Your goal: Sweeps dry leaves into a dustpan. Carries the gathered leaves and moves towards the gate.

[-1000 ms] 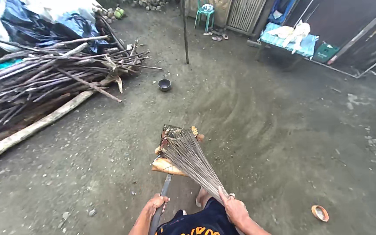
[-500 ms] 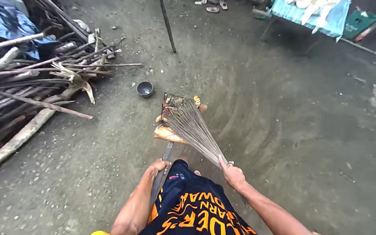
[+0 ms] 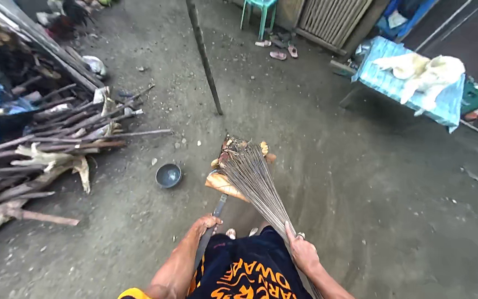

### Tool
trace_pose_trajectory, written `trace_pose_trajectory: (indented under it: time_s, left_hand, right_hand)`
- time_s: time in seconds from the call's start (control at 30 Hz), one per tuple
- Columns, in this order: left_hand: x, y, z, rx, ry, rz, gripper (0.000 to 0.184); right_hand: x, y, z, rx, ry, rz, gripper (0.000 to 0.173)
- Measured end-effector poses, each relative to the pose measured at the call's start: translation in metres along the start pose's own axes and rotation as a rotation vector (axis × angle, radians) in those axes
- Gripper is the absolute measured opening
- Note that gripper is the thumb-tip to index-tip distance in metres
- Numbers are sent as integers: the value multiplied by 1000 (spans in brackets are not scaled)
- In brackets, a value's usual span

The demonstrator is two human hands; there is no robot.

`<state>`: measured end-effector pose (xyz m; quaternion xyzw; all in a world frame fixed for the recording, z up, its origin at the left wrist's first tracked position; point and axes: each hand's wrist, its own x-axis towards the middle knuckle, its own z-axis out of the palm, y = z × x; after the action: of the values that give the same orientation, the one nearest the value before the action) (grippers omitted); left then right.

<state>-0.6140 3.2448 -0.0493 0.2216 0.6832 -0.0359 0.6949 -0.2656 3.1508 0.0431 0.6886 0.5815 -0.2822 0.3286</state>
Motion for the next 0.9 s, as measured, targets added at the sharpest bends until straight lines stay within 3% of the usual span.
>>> trace_pose_trajectory:
  time_s: [0.3, 0.47, 0.63, 0.77, 0.9]
  left_hand:
    - [109, 338, -45, -2, 79, 43, 38]
    - [135, 507, -72, -93, 72, 58, 33]
    - [190, 663, -131, -126, 56, 51, 32]
    - [240, 782, -192, -127, 35, 80, 29]
    - [260, 902, -258, -135, 16, 47, 27]
  right_hand:
    - [269, 58, -261, 1, 48, -71, 85]
    - [375, 76, -433, -102, 34, -97, 95]
    - [496, 61, -580, -183, 38, -90, 94]
    - [587, 27, -691, -171, 19, -95, 94]
    - [668, -7, -806, -229, 55, -116, 101]
